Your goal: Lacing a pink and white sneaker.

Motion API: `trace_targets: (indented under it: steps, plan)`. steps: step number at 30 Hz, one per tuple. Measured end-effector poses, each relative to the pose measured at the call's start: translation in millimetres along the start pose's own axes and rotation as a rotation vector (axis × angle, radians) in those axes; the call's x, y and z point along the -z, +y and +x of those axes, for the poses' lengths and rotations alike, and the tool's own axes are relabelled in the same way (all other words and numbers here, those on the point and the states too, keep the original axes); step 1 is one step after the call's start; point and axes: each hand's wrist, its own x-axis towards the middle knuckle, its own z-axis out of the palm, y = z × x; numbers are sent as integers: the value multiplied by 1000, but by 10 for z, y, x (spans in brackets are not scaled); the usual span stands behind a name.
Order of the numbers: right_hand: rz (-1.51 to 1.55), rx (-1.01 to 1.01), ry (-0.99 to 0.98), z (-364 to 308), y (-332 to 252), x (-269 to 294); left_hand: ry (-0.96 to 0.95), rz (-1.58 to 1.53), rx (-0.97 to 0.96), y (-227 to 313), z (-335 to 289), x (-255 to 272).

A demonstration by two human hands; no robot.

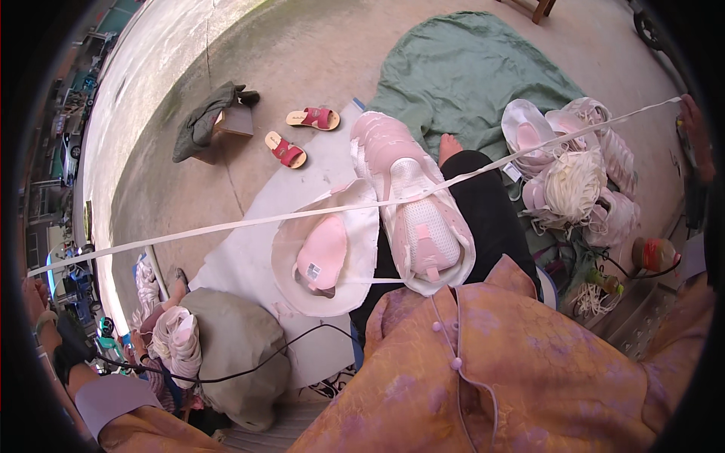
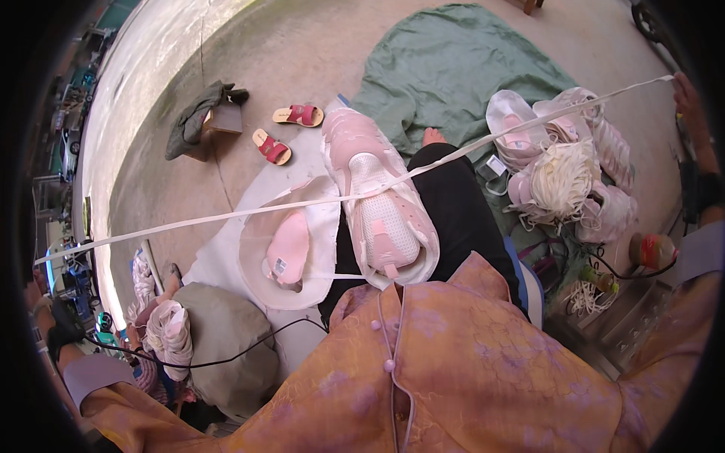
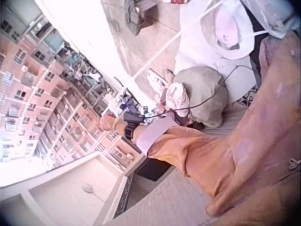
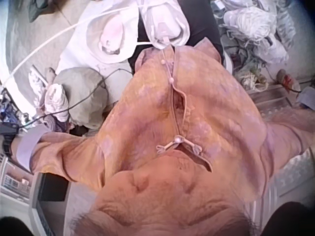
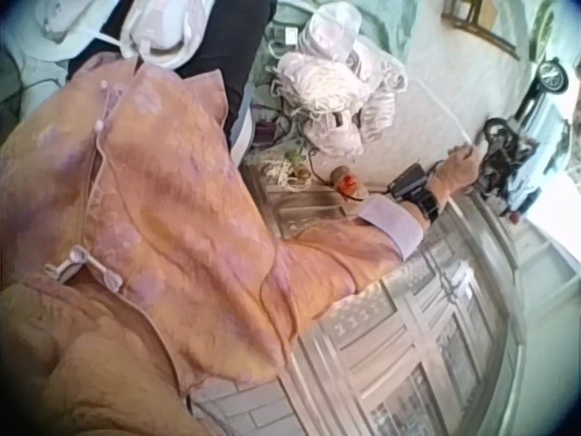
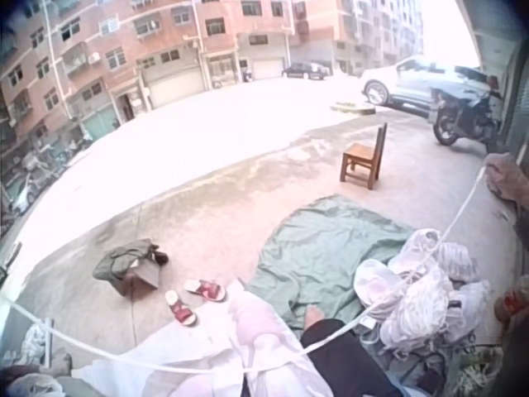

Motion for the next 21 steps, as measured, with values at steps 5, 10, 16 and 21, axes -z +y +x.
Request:
trace_targets:
  steps: [5, 10, 16, 21]
  plan:
    - [164, 133, -349, -1144, -1021, -486, -741, -204, -267, 604, -2579, -1513]
    - [1173, -384, -1106, -2180, -2475, -1013, -1602, -306, 86, 1243, -4851, -2245]
    - [1450, -399, -1195, -2415, -3583, -1148, -1688, -456, 284, 1479, -5707, -2745]
    - [1495, -334, -1097, -2350, -3838, -1360, -1406, -764, 229, 1497, -5834, -3074]
